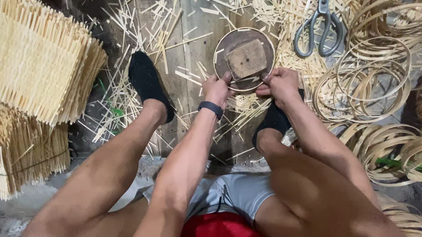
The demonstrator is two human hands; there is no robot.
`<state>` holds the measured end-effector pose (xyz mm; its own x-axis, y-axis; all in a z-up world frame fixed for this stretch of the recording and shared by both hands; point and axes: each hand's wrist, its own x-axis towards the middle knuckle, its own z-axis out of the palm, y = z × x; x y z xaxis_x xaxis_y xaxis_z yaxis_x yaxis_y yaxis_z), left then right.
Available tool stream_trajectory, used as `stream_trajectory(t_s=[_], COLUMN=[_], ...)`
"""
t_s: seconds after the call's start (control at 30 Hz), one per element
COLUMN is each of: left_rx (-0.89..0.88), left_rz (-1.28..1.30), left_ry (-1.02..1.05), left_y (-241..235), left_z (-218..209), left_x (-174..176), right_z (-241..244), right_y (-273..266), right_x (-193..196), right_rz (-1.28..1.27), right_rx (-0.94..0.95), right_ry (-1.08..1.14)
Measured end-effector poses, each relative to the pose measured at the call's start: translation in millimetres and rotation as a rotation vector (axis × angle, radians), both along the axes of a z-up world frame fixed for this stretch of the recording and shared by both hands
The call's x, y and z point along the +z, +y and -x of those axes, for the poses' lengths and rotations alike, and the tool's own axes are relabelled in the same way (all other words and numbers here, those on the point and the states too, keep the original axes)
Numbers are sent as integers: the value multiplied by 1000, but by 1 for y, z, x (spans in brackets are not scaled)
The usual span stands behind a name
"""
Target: The person sits on the floor and repeatedly assembles small round bamboo trays by placing woven bamboo sheets over a perforated wooden mold, trimming excess with shears, and fitting a bamboo ring around the edge. The person stacks finished trays and continues the cycle with new sheets and rings.
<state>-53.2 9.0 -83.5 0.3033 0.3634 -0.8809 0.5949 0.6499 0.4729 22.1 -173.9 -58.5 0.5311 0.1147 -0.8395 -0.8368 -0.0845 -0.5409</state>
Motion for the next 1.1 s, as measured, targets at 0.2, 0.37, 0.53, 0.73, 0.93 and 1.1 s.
stream_trajectory(t_s=[0.2, 0.37, 0.53, 0.73, 0.93, 1.1], left_rx=[-406, -725, -733, -703, -690, -937], left_rz=[-313, -663, -811, -726, -926, -1452], left_ry=[-283, -564, -570, -279, -251, -304], left_y=[40, 37, 11, 61, 135, 103], left_z=[-13, -32, -57, -73, -84, -77], left_x=[58, 107, 110, 43, 11, 39], right_z=[-22, -30, -27, -32, -35, -21], right_y=[-4, 12, 35, 9, -43, -61], right_x=[55, 91, 80, 70, 80, 66], right_rz=[-61, 45, 70, -316, -644, -585], right_rx=[181, 415, 316, 159, -163, -264], right_ry=[-89, -254, -352, -276, -244, -195])
